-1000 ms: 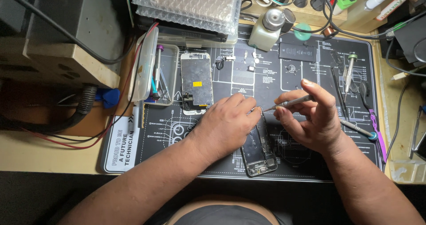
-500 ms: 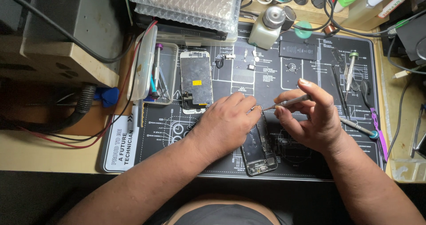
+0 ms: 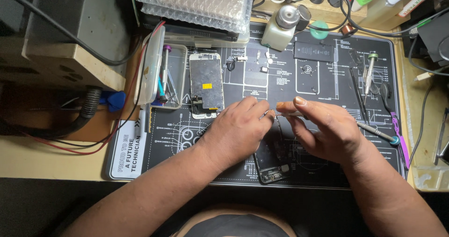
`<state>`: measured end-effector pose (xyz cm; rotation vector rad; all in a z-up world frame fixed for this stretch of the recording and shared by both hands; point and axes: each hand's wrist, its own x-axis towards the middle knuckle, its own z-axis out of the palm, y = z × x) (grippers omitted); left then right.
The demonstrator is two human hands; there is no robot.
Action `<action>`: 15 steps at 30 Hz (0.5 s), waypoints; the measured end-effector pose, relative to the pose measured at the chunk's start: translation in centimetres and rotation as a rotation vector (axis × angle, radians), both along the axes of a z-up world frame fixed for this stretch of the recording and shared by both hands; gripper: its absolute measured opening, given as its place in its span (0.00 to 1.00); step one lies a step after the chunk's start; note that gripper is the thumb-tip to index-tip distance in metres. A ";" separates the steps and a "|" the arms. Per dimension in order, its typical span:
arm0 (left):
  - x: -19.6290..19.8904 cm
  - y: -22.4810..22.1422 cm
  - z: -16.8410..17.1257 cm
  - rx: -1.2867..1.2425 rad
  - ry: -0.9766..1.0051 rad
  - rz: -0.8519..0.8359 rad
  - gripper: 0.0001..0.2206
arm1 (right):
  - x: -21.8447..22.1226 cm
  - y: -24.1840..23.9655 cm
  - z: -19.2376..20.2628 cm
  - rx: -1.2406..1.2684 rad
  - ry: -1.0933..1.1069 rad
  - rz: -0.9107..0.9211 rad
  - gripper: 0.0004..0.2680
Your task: Repairing a mobile phone by disassembling and manipulating internal components using precision tools
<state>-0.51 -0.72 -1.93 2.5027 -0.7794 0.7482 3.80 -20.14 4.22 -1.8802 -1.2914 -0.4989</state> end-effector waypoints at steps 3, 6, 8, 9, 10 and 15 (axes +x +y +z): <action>-0.2 0.0 0.6 0.006 0.019 0.005 0.06 | 0.1 0.1 0.5 -0.021 0.000 0.005 0.14; -0.1 -0.2 -0.1 0.017 0.018 0.011 0.07 | 0.6 -0.2 -0.1 -0.008 -0.027 -0.002 0.11; -0.2 -0.5 -0.3 0.023 0.014 0.017 0.07 | 0.6 -0.6 -0.5 0.004 -0.035 -0.005 0.11; -0.2 -0.5 -0.4 0.029 0.012 0.026 0.07 | 0.7 -0.8 -0.8 0.015 -0.043 -0.005 0.12; -0.2 -0.5 -0.3 0.029 0.012 0.025 0.07 | 0.5 -0.8 -0.6 0.015 -0.043 -0.005 0.12; -0.3 -0.6 -0.1 0.019 0.007 0.027 0.07 | -0.4 0.2 1.1 0.013 0.001 -0.026 0.10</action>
